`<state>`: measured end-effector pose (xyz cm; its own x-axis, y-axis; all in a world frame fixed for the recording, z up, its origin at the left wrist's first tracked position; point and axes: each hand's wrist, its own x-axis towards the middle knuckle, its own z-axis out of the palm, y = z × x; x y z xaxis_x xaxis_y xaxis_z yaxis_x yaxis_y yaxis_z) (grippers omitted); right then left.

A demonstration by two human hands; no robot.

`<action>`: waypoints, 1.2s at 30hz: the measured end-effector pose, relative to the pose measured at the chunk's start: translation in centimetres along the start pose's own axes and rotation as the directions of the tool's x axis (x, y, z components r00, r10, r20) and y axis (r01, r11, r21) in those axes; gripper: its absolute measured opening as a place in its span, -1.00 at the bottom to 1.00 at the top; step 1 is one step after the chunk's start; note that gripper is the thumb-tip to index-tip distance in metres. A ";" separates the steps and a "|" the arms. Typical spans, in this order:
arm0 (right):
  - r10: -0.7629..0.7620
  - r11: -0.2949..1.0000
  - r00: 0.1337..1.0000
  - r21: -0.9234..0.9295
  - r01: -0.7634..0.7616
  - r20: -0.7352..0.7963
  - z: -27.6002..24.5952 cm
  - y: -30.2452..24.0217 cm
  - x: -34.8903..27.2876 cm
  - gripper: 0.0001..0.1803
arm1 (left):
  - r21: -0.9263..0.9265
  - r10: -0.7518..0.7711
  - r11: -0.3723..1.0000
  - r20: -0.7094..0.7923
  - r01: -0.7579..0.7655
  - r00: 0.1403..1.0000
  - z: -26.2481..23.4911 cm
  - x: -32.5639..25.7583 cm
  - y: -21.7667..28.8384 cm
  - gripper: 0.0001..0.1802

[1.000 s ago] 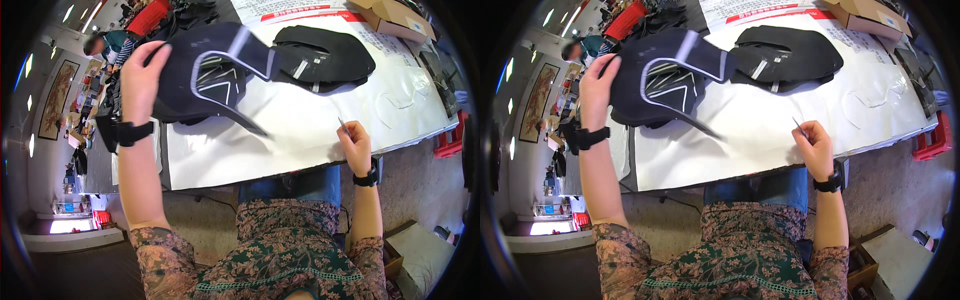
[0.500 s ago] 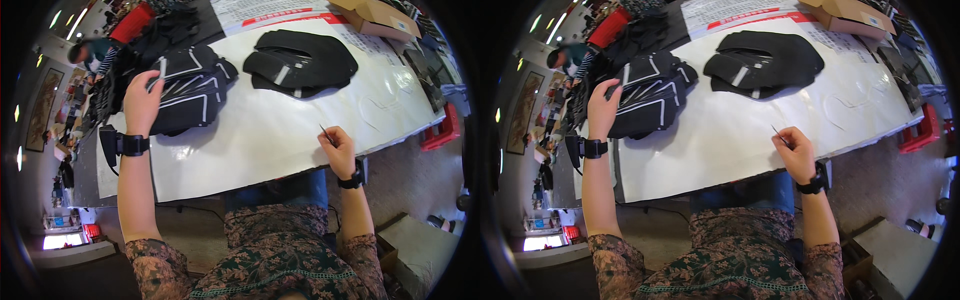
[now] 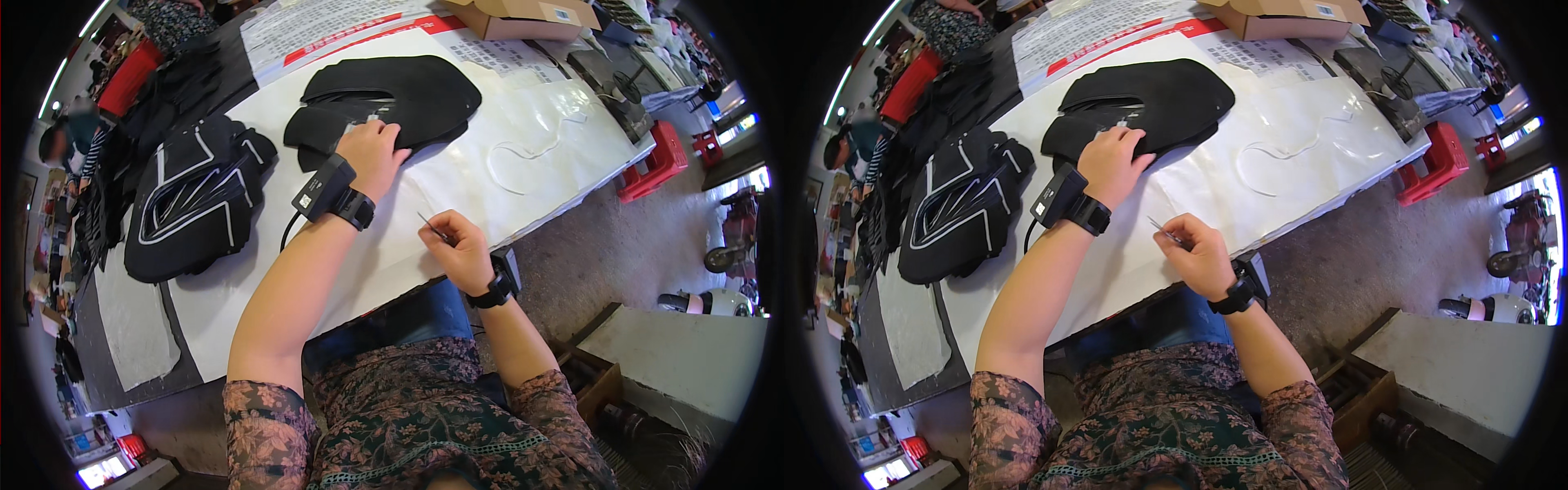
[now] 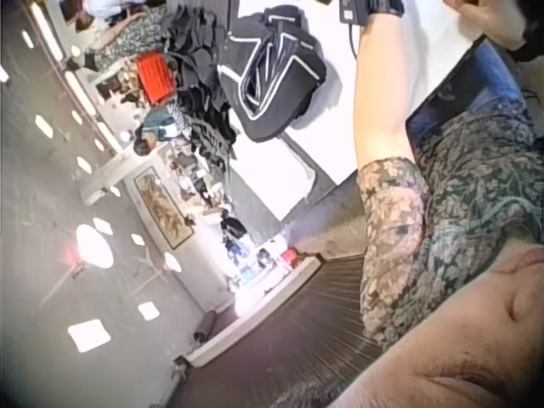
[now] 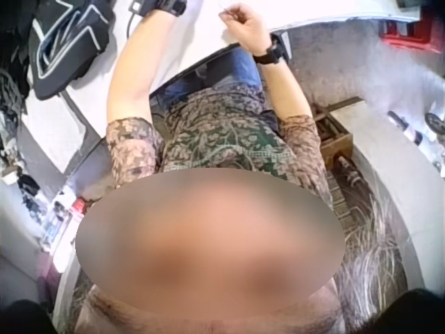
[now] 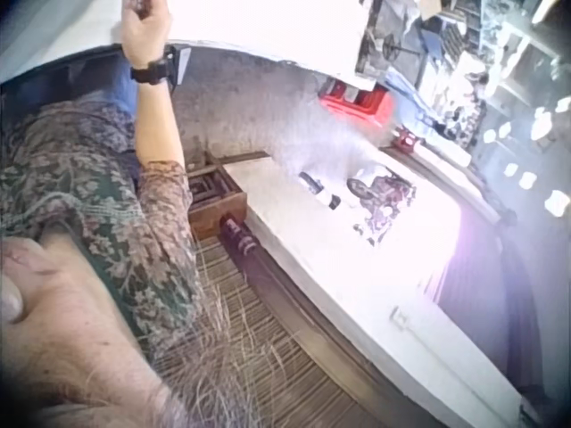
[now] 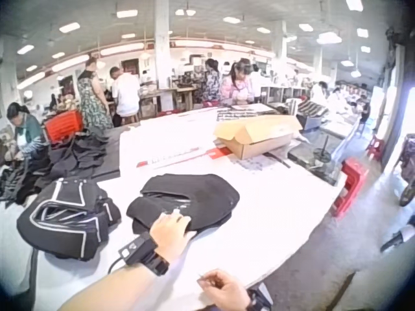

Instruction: Trimming excess material and thread from shoe upper components using small snips.

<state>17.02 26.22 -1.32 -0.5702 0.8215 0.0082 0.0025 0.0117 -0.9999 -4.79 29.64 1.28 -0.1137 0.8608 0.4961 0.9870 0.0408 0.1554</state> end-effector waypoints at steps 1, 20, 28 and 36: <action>-0.012 1.000 1.000 0.026 0.012 0.001 0.1 0.0 0.0 -0.87 | 0.032 -0.051 0.998 0.080 0.048 0.995 0.2 0.1 -0.1 -0.64; -0.075 0.953 0.987 -0.281 0.113 0.141 -11.2 -4.0 5.6 -0.76 | -0.083 0.315 0.949 0.181 -0.304 0.932 -14.8 -12.1 1.8 -0.77; -0.164 0.370 0.904 -0.825 0.426 0.394 -15.0 -4.7 10.8 -0.69 | -0.301 0.298 0.932 0.329 -0.200 0.896 -15.1 -19.5 3.0 -0.60; 0.089 -0.070 0.871 -0.869 0.489 0.483 -13.3 -6.1 12.2 -0.82 | -0.014 -0.143 0.987 0.396 0.162 0.907 -15.5 -22.5 -1.3 -0.32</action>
<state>20.98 43.71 5.02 -0.8934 0.4410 -0.0857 0.4348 0.8968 0.0818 -5.30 2.34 3.17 -0.1992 0.9759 0.0897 0.9539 0.1721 0.2458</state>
